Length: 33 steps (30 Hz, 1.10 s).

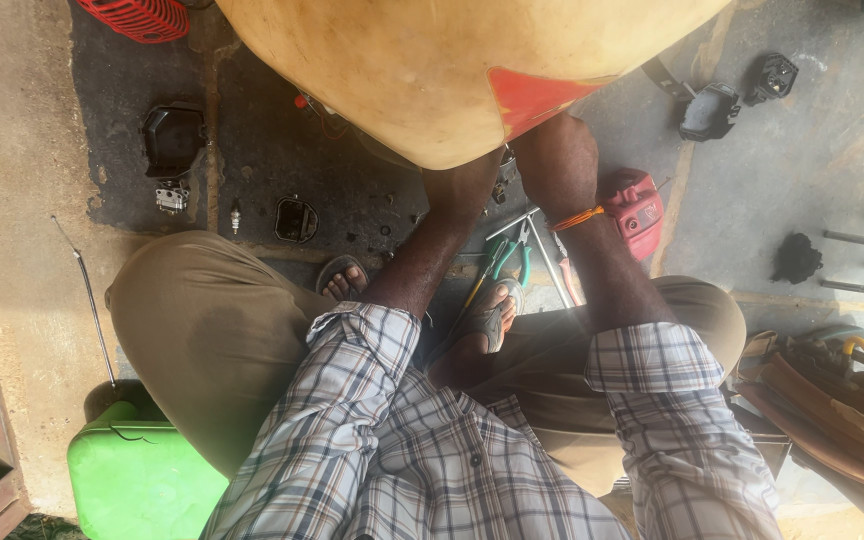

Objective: The person sits on the floor and uses a wrench to loosen and remove bolts from a small engine attached to a yellow tank. They remove a metal cover and continue adjusting internal components with their hands and tools.

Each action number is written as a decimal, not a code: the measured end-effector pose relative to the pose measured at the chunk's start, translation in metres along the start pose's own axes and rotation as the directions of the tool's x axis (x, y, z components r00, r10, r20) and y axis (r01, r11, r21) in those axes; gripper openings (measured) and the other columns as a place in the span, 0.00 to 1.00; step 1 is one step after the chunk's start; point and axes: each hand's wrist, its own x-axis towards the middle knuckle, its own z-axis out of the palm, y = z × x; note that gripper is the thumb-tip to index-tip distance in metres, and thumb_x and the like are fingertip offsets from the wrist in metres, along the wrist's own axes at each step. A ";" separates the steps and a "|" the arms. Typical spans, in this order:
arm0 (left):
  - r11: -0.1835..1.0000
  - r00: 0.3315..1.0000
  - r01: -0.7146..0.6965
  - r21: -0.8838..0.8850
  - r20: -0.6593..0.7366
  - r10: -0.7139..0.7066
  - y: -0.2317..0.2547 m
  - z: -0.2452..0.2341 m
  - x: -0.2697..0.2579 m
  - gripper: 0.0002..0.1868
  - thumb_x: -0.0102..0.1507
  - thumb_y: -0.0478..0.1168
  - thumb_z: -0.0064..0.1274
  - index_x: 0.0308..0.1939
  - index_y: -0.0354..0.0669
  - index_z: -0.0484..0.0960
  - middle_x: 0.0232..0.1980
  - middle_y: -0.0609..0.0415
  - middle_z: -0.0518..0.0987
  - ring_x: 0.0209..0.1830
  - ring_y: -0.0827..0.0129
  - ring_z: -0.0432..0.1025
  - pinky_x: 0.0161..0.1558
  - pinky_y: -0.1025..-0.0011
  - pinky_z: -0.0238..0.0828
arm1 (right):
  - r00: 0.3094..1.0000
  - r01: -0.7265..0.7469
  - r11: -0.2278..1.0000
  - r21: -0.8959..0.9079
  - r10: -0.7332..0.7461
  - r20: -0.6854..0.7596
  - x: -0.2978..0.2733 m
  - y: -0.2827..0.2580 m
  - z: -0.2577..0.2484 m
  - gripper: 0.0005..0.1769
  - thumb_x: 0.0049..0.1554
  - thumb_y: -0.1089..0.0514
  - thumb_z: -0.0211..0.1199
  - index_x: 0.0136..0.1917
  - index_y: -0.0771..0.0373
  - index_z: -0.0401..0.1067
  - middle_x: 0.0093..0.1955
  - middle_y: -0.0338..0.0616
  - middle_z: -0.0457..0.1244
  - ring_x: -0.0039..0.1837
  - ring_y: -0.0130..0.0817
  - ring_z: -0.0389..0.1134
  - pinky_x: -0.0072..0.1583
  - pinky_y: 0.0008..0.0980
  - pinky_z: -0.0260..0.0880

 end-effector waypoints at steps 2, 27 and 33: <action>0.998 0.999 0.021 -0.054 -0.045 -0.023 0.000 0.000 0.000 0.05 0.60 0.40 0.56 0.30 0.46 0.82 0.29 0.57 0.76 0.28 0.61 0.73 0.32 0.59 0.70 | 1.000 -0.006 1.000 0.007 0.006 0.005 0.001 0.001 0.001 0.11 0.62 0.56 0.58 0.48 0.66 0.76 0.42 0.59 0.68 0.45 0.59 0.72 0.44 0.54 0.72; 0.967 0.994 0.086 -0.239 -0.040 -0.098 0.002 0.002 -0.002 0.06 0.63 0.42 0.58 0.32 0.47 0.82 0.28 0.59 0.77 0.27 0.61 0.75 0.31 0.60 0.71 | 0.980 -0.194 0.974 0.121 0.186 0.075 -0.001 -0.013 -0.014 0.16 0.63 0.51 0.57 0.47 0.65 0.76 0.41 0.60 0.69 0.46 0.60 0.72 0.48 0.56 0.71; 0.923 0.989 0.131 -0.362 -0.019 -0.148 0.002 0.004 -0.001 0.10 0.64 0.46 0.58 0.36 0.44 0.84 0.32 0.56 0.79 0.31 0.59 0.76 0.34 0.59 0.73 | 0.965 -0.259 0.951 0.171 0.249 0.080 -0.002 -0.017 -0.023 0.18 0.65 0.48 0.57 0.47 0.64 0.77 0.42 0.60 0.69 0.47 0.61 0.72 0.50 0.57 0.71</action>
